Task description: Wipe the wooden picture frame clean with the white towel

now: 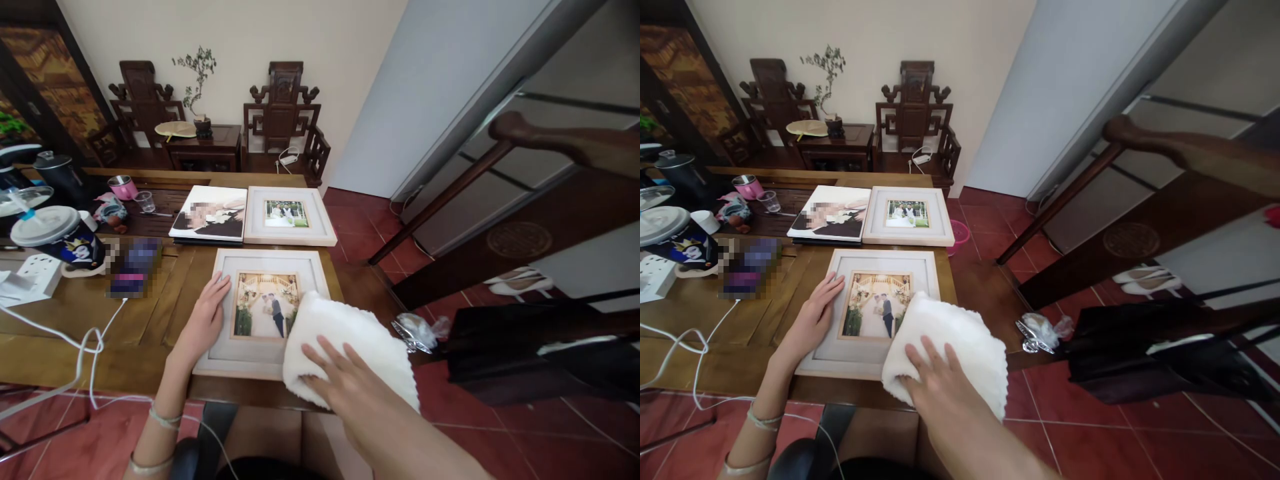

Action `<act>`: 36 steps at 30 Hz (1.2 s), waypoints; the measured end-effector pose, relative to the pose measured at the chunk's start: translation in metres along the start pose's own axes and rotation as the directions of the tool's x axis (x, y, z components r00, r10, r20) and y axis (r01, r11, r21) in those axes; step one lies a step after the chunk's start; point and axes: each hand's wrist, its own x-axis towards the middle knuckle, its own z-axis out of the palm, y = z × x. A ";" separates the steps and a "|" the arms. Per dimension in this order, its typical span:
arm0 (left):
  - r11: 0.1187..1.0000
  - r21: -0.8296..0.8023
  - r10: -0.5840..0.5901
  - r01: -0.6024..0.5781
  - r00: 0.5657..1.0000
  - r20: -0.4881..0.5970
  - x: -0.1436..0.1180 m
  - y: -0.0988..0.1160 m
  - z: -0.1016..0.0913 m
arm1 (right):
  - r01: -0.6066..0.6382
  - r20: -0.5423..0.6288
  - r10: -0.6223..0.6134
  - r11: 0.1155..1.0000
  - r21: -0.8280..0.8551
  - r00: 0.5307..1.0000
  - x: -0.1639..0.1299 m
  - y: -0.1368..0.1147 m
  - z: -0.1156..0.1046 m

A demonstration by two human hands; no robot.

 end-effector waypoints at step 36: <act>0.999 0.030 -0.027 0.026 0.999 0.031 0.001 -0.005 0.000 | -0.002 -0.074 0.005 0.999 0.040 0.997 0.026 -0.004 0.002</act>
